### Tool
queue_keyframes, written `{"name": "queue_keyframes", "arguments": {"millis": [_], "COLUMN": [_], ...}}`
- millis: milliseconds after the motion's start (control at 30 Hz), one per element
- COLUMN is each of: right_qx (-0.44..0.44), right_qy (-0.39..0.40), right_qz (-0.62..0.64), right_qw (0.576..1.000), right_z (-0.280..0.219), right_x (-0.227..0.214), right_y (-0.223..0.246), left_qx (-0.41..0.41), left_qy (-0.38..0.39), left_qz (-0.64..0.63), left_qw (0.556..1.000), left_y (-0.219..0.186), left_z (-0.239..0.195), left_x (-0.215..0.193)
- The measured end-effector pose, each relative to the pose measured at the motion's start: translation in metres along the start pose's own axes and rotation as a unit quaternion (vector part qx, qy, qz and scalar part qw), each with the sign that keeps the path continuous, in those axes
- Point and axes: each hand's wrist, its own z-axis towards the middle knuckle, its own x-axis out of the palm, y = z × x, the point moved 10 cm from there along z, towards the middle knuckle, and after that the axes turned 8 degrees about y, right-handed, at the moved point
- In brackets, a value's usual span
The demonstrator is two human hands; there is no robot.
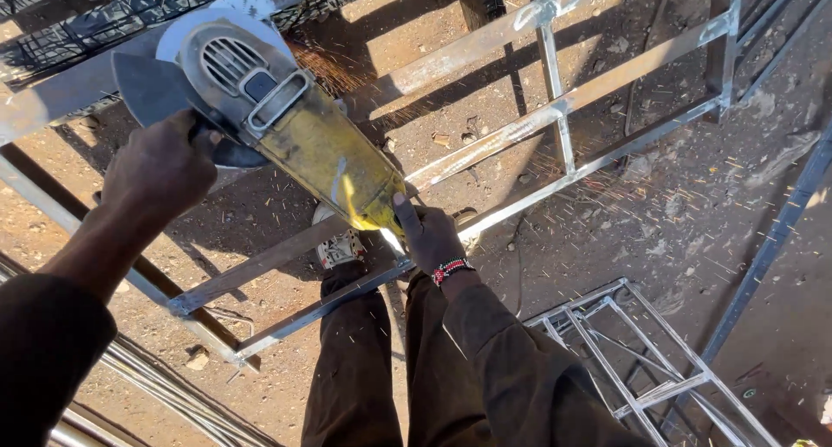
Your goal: The person is using a handheld angle grinder to smooth out the welds on a metal frame structure.
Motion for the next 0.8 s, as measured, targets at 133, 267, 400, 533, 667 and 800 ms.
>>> {"name": "queue_keyframes", "arguments": {"millis": [133, 267, 400, 533, 667, 800], "right_qx": [-0.042, -0.010, -0.034, -0.024, -0.006, 0.009], "right_qy": [-0.069, -0.043, 0.030, 0.046, -0.011, -0.063], "right_qz": [0.035, 0.068, 0.045, 0.020, 0.043, 0.099], "right_qw": [0.996, 0.997, 0.998, 0.998, 0.999, 0.993], "right_z": [0.008, -0.001, -0.018, 0.002, -0.002, 0.000], "right_x": [0.034, 0.046, 0.033, 0.049, 0.051, 0.038], "right_y": [0.003, 0.005, 0.016, 0.008, 0.020, 0.014], "left_qx": [0.042, 0.093, -0.013, -0.037, 0.014, 0.087], "left_qy": [-0.016, -0.053, 0.010, -0.005, -0.018, -0.033], "left_qz": [0.087, 0.153, 0.053, 0.047, 0.123, 0.178], "left_qw": [0.995, 0.982, 0.998, 0.998, 0.992, 0.980], "left_y": [-0.002, -0.015, 0.003, 0.026, 0.002, -0.032], "left_z": [0.036, 0.024, -0.016, -0.010, 0.015, 0.041], "left_x": [-0.020, -0.032, -0.019, -0.021, -0.041, -0.042]}}
